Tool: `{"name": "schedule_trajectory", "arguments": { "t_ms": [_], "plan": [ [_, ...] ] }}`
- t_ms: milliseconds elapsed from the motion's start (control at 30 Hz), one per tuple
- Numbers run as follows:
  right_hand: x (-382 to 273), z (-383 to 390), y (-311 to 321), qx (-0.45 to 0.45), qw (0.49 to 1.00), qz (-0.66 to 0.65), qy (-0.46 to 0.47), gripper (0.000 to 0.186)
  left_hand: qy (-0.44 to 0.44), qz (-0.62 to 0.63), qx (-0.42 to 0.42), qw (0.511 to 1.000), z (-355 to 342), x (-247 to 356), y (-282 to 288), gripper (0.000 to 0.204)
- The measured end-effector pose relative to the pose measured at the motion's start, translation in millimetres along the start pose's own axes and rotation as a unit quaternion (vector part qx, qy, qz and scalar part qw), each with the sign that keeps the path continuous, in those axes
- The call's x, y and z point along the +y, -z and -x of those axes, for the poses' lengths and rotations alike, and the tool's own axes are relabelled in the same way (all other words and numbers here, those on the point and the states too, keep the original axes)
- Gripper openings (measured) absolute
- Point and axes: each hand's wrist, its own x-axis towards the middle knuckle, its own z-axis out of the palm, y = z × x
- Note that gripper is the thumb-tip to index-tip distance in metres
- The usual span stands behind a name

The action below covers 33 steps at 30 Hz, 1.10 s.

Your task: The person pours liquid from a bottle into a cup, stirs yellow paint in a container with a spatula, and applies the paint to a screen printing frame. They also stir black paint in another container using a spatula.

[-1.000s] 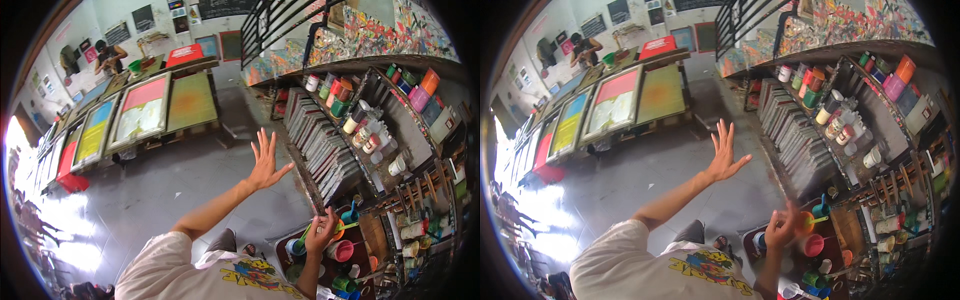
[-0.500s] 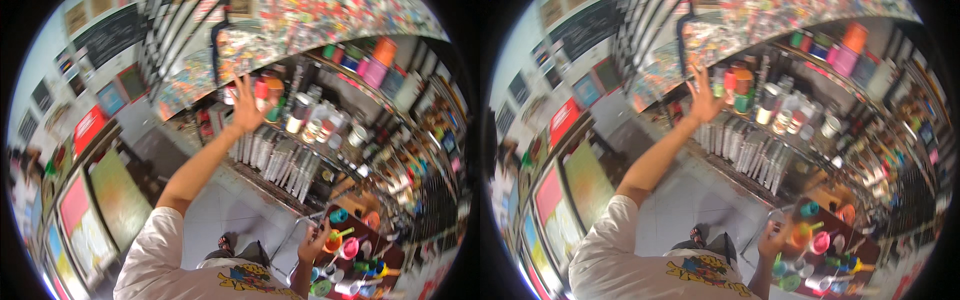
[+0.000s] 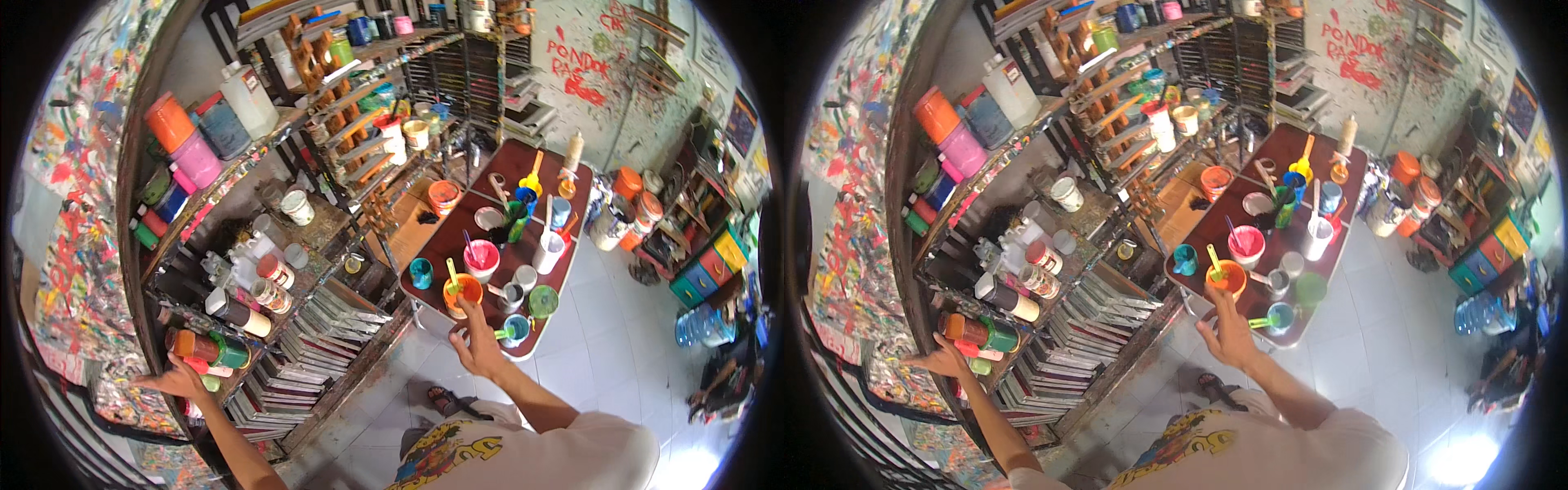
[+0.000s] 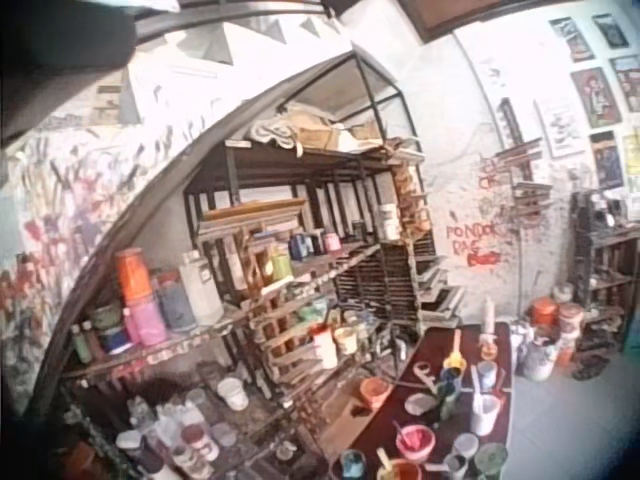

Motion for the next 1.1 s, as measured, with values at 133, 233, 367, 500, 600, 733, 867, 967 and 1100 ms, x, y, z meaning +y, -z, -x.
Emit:
{"name": "schedule_trajectory", "arguments": {
  "t_ms": [133,233,367,500,600,733,867,967,1100],
  "plan": [
    [-18.6,8.9,7.2,0.02,0.998,0.028,0.045,0.076,0.13,0.257,-0.06,0.956,-17.5,2.6,59.0,0.105],
    [-38.6,23.2,0.8,0.002,0.998,0.048,0.028,0.078,0.14,0.017,0.02,0.99,-26.1,-102.7,40.9,0.111],
    [-57.3,52.2,-11.8,-0.035,0.999,-0.018,0.024,0.079,0.322,-0.289,0.1,0.896,-45.2,-227.5,-42.9,0.13],
    [-56.1,89.0,22.0,-0.085,0.991,0.101,0.031,0.082,0.389,-0.133,0.195,0.891,-1.3,-181.9,-38.7,0.132],
    [-28.0,117.0,68.9,0.0,0.994,0.089,-0.057,0.084,0.324,-0.194,-0.004,0.926,111.0,-124.0,-7.2,0.104],
    [26.3,153.5,150.8,0.157,0.981,0.104,-0.053,0.085,0.117,-0.31,-0.608,0.722,319.2,2.6,117.1,0.069],
    [80.5,193.0,256.0,0.232,0.954,0.156,-0.107,0.055,0.066,-0.096,-0.823,0.556,455.3,184.2,297.3,0.051],
    [135.7,237.5,346.9,0.265,0.92,0.229,-0.174,0.033,0.234,0.057,-0.849,0.469,484.3,336.8,415.5,0.059],
    [188.8,267.0,466.6,0.273,0.905,0.275,-0.175,0.024,0.078,0.082,-0.907,0.405,547.1,461.5,443.5,0.055]
  ]
}}
